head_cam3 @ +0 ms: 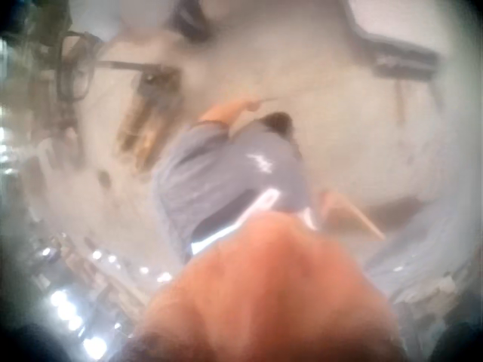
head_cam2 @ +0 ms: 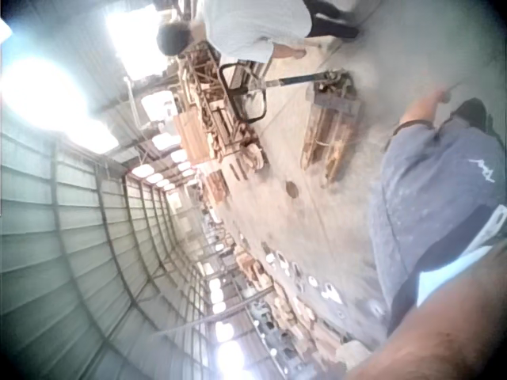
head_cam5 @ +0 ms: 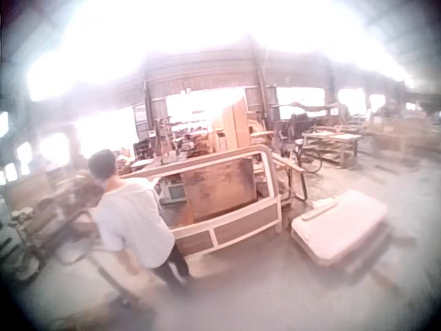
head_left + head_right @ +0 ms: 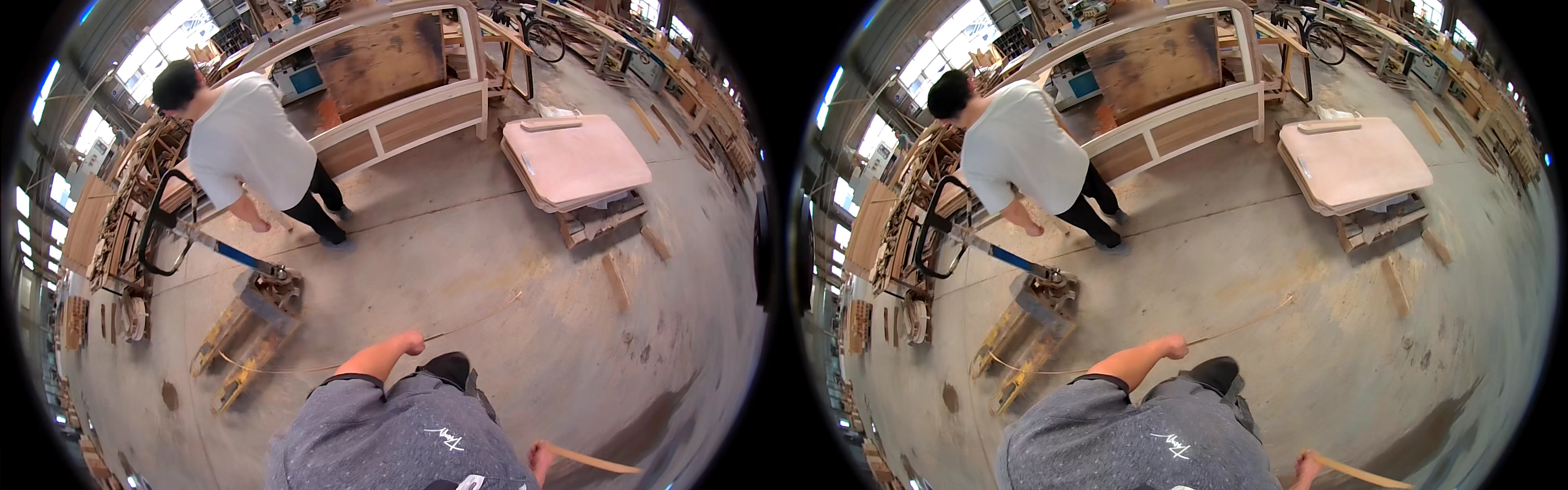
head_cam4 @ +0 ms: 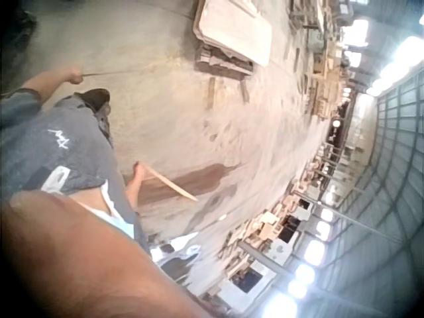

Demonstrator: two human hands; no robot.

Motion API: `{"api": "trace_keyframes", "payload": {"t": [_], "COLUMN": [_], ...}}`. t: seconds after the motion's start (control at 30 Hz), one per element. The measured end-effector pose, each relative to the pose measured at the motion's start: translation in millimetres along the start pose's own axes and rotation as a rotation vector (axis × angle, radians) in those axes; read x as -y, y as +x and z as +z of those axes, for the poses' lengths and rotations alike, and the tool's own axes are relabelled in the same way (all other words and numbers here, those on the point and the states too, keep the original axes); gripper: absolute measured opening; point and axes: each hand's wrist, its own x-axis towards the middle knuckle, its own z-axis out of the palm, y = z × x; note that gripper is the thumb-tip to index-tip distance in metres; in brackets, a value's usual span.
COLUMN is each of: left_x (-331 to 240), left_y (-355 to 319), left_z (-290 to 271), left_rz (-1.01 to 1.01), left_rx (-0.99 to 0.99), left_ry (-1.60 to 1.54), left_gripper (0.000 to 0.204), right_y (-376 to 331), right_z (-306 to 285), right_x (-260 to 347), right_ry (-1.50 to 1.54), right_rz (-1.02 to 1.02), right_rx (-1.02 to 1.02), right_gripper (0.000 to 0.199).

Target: The person walks through a workshop and selects thin wooden strips from a large bin. They then move to a workbench and insert the strips into the grooves of a curved wooden component, pressing them in by hand to assemble the piece.

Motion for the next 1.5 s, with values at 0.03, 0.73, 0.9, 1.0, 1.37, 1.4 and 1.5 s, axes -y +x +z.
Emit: {"api": "trace_keyframes", "payload": {"t": [0.03, 0.73, 0.9, 1.0, 1.37, 1.4, 1.5], "left_x": [-20.9, -477.9, -554.4, -584.3, -784.9, -776.9, -835.4], "left_y": [14.5, 529.0, 664.7, 677.9, 891.1, 935.8, 1046.8], "left_z": [-16.9, -515.2, -546.5, -545.4, -641.5, -655.1, -724.6], "left_rz": [-0.02, 0.037, -0.054, -0.191, 0.058, 0.282, -0.162], "left_rx": [-0.014, -0.148, -0.127, 0.032, 0.358, 0.307, 0.16], "left_ry": [-0.034, -0.133, -0.115, -0.145, 0.044, 0.292, 0.077], "left_gripper": [0.038, 0.033, 0.028, 0.032, 0.027, 0.025, 0.027], "right_y": [15.2, 338.8, 522.4, 566.1, 803.7, 830.3, 902.5], "right_z": [4.4, 2.2, -52.6, -56.4, -141.0, -145.4, -156.7], "right_x": [50.7, 546.3, 577.5, 693.7, 1048.0, 1071.9, 1140.4], "right_ry": [0.001, -0.09, -0.26, -0.034, 0.144, 0.108, 0.117], "right_rz": [-0.025, 0.075, -0.047, 0.018, -0.235, -0.244, -0.191], "right_rx": [-0.058, -0.254, -0.337, -0.25, -0.328, -0.295, -0.306], "right_gripper": [0.002, 0.009, 0.011, 0.013, 0.009, 0.009, 0.01]}}
